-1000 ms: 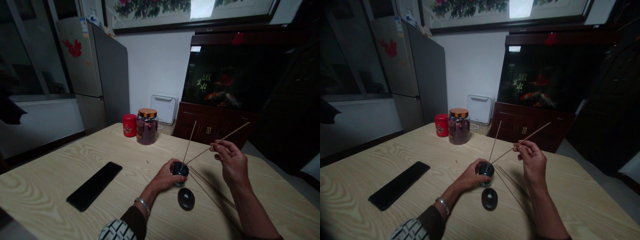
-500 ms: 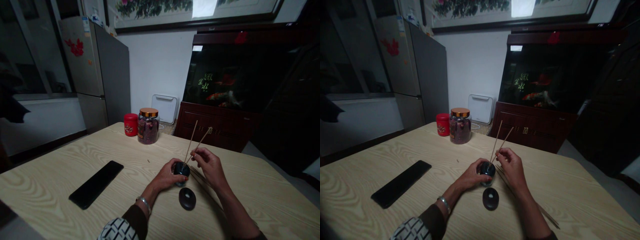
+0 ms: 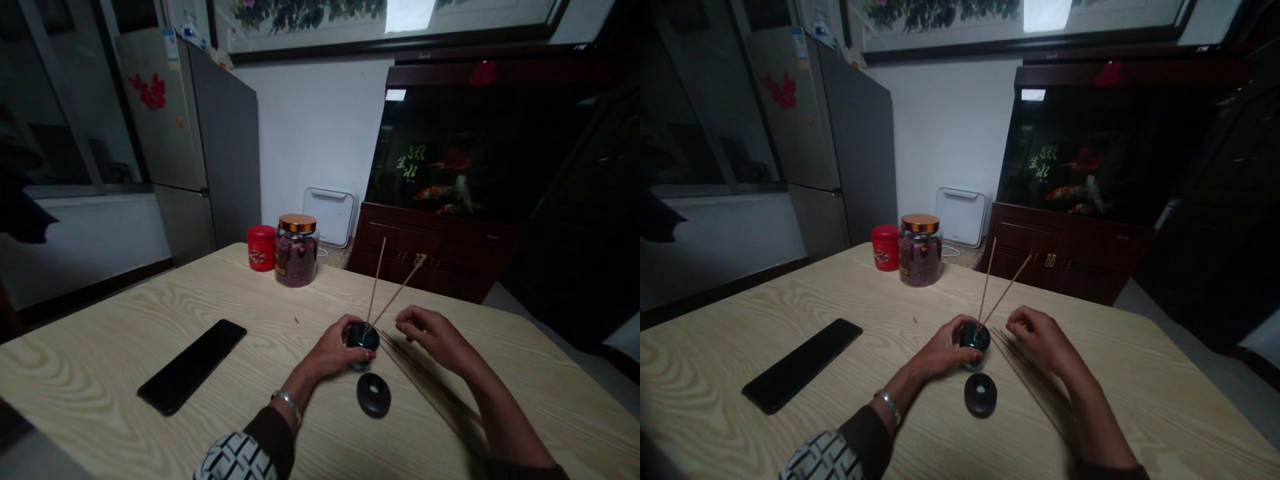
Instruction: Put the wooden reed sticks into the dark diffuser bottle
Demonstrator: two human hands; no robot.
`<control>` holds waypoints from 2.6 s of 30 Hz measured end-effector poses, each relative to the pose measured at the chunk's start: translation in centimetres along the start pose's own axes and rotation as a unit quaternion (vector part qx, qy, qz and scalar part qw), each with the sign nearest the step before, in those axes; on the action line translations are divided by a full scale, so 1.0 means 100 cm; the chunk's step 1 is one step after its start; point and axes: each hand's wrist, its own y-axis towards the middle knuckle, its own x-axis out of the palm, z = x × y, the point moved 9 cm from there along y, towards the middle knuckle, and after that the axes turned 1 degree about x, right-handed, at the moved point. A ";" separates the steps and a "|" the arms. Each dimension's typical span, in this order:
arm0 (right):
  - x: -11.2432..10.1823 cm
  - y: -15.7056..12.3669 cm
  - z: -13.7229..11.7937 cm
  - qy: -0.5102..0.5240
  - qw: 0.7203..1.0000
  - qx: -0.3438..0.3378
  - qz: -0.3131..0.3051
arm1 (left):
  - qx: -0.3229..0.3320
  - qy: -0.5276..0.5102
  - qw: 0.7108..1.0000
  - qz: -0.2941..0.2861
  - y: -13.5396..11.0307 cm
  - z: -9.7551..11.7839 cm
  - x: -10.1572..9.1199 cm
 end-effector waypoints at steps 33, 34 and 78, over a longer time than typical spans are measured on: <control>-0.002 -0.011 0.036 -0.046 0.995 0.050 -0.075 | 0.000 0.014 1.000 -0.001 -0.001 0.005 0.001; -0.011 -0.011 0.026 -0.002 0.998 0.030 -0.055 | 0.001 0.011 1.000 -0.002 -0.001 0.005 0.001; -0.001 -0.006 -0.047 0.305 0.931 -0.030 0.198 | 0.003 0.000 1.000 0.003 0.000 0.002 0.000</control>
